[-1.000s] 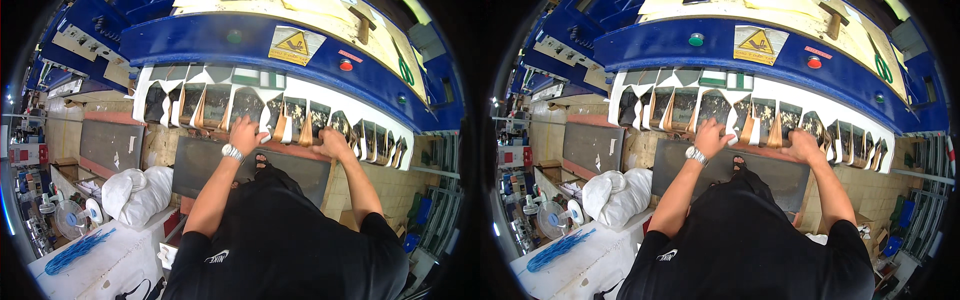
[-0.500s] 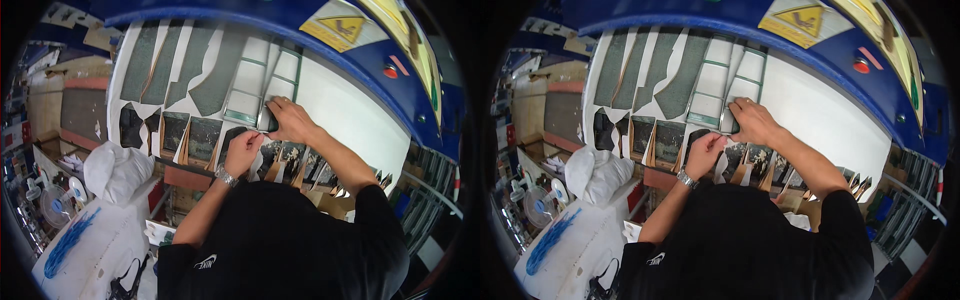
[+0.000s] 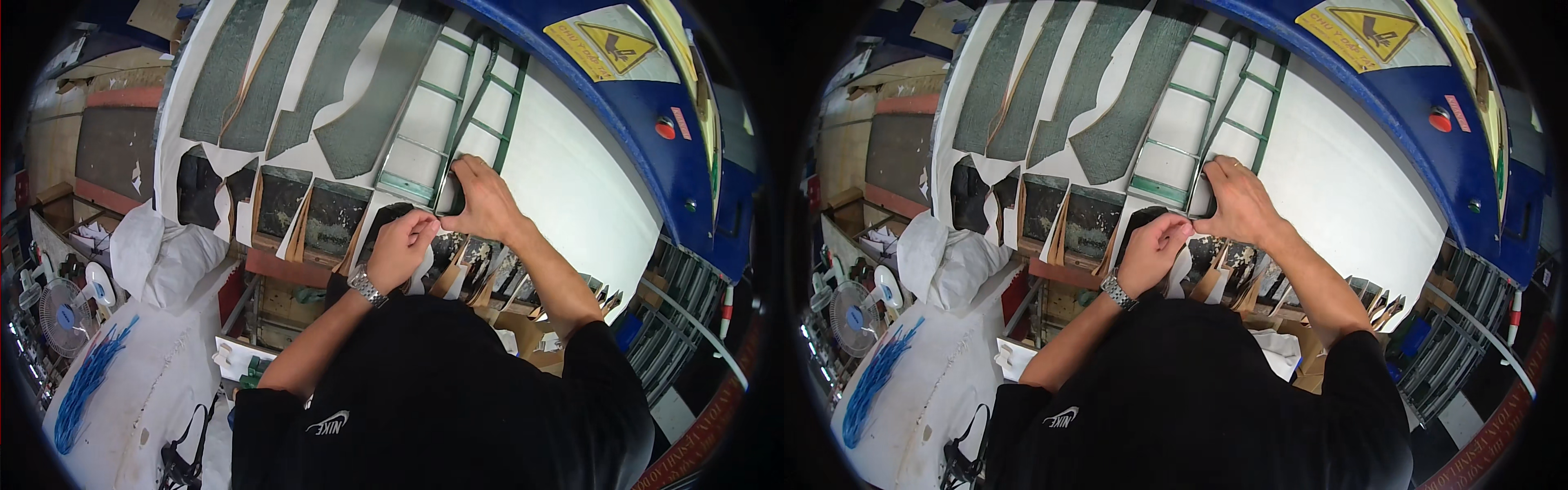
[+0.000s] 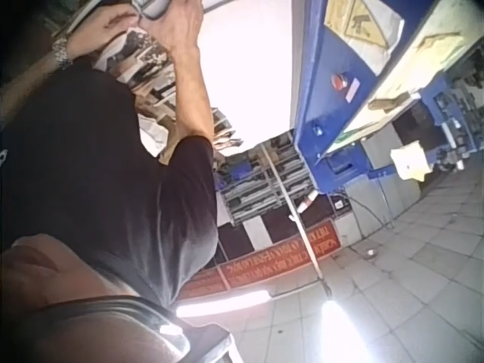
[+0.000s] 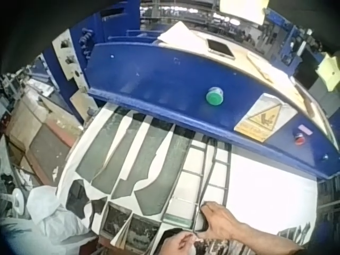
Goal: Organizing, cutting, and marking white synthetic shoe components on a factory workbench and machine.
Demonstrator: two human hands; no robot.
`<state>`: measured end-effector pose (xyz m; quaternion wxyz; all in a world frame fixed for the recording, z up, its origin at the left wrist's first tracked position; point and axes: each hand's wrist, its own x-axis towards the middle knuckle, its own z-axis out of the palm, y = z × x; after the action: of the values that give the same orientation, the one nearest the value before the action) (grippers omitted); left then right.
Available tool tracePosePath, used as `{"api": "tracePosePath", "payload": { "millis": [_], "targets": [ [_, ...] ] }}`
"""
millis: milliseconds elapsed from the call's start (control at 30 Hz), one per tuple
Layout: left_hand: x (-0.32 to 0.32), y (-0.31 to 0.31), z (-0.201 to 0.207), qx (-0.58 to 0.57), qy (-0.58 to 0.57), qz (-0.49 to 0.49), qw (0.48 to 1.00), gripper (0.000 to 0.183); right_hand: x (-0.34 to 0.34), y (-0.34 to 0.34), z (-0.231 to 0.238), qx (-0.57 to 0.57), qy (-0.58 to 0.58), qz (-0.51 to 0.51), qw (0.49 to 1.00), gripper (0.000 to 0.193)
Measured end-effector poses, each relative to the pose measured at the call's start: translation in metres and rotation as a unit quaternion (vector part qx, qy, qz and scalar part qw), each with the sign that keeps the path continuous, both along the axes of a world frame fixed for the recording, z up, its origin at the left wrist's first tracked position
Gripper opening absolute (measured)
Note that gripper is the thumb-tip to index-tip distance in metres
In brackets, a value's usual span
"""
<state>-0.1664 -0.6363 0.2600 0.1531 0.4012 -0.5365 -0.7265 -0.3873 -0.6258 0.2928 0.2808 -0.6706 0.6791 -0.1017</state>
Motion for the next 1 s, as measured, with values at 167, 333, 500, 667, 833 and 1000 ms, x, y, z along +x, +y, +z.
{"api": "tracePosePath", "payload": {
  "millis": [167,333,500,667,833,1000],
  "targets": [
    [-0.004,0.002,0.004,0.03,-0.049,0.02,0.998,0.026,-0.003,-0.013,0.011,0.023,-0.028,0.026,0.999,0.069],
    [-0.002,0.011,0.003,0.0,-0.036,0.072,0.997,0.027,-0.016,-0.019,0.082,0.021,-0.075,0.0,0.997,0.068],
    [-0.009,0.005,-0.003,0.093,0.04,0.022,0.995,0.033,-0.02,-0.005,0.093,0.021,-0.014,0.041,0.999,0.07],
    [-0.039,-0.002,0.005,0.171,0.085,0.041,0.981,0.045,-0.02,0.014,0.077,-0.014,-0.038,0.033,0.999,0.078],
    [-0.017,0.001,0.029,-0.147,-0.082,-0.068,0.983,0.033,-0.026,0.023,0.075,0.003,-0.019,0.044,0.999,0.081],
    [-0.024,-0.007,0.033,-0.281,-0.189,-0.115,0.934,0.036,-0.027,0.029,0.076,-0.001,-0.031,0.029,0.999,0.08]
  ]
}}
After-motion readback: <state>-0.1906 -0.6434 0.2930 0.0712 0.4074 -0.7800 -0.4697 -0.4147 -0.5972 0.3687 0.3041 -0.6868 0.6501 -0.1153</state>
